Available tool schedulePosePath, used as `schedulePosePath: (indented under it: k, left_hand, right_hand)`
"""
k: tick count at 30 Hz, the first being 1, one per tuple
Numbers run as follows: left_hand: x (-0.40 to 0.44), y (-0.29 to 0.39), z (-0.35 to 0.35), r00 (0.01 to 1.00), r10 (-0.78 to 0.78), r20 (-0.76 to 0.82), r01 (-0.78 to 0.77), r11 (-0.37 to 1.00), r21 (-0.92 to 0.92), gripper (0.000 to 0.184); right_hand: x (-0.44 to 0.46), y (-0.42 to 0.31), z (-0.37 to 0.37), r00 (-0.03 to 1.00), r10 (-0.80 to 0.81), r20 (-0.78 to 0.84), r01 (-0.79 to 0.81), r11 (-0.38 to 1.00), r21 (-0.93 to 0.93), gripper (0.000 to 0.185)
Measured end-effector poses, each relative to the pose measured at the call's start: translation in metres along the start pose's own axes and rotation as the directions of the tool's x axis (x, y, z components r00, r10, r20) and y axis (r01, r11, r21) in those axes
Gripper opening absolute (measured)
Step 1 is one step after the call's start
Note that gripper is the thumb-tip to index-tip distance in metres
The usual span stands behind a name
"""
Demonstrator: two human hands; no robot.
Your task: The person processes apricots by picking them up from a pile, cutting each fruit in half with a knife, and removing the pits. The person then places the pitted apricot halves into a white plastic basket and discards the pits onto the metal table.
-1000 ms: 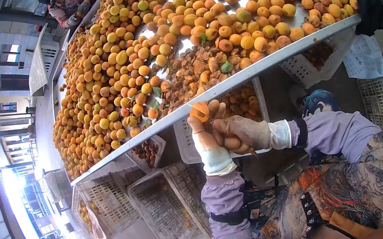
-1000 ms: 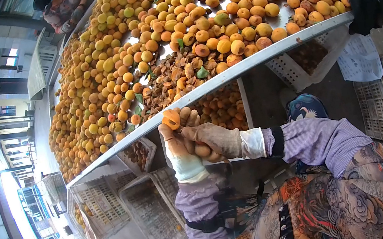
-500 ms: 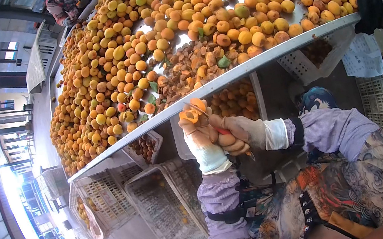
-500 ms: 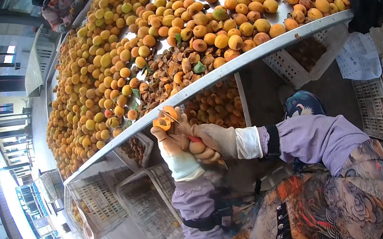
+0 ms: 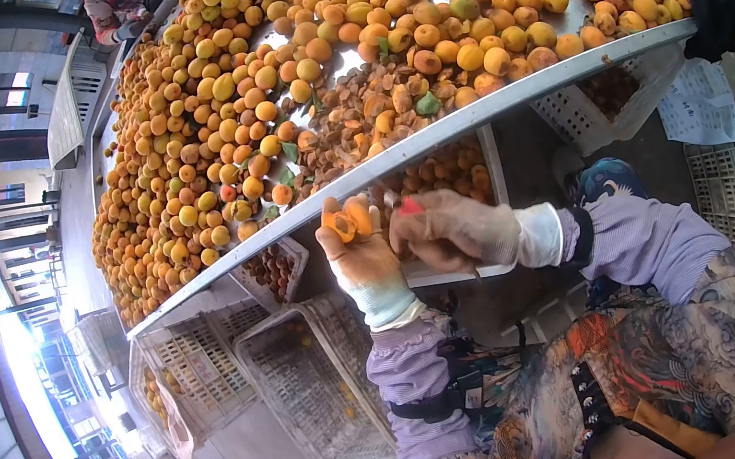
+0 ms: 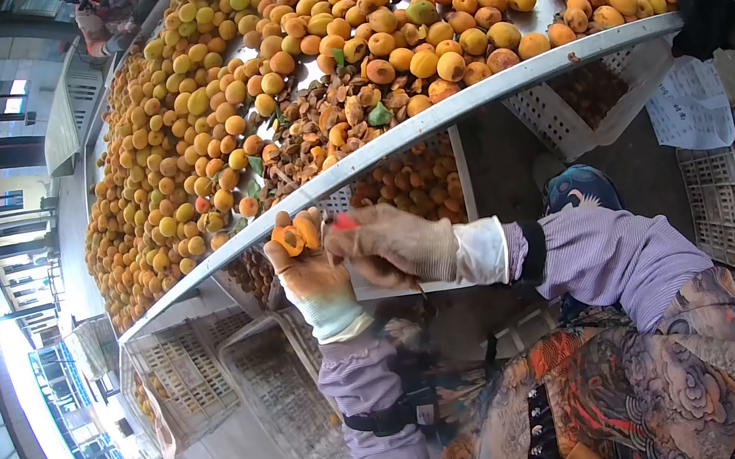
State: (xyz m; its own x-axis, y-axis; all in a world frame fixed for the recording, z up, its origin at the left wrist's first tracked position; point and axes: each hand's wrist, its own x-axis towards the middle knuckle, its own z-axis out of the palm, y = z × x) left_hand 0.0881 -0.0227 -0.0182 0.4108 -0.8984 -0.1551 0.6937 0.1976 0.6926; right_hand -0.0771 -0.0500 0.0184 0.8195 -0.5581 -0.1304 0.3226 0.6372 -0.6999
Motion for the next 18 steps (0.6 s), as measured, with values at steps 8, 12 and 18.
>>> schedulePosePath:
  k: [8, 12, 18]
  left_hand:
    - [-0.022, -0.014, 0.031, 0.985, -0.173, 0.003, 0.168, 0.963, 0.211, 0.058]
    - [-0.031, -0.021, 0.037, 0.867, -0.433, 0.247, 0.406, 0.901, 0.154, 0.059]
    - [-0.046, -0.029, 0.061, 0.798, -0.552, 0.243, 0.534, 0.834, 0.143, 0.056]
  right_hand:
    - [-0.001, -0.06, -0.016, 0.872, -0.42, -0.252, 0.405, 0.907, -0.111, 0.029]
    - [0.002, -0.061, -0.024, 0.854, -0.445, -0.27, 0.49, 0.862, 0.128, 0.031]
    - [0.002, -0.057, -0.024, 0.832, -0.507, -0.225, 0.507, 0.86, -0.062, 0.032]
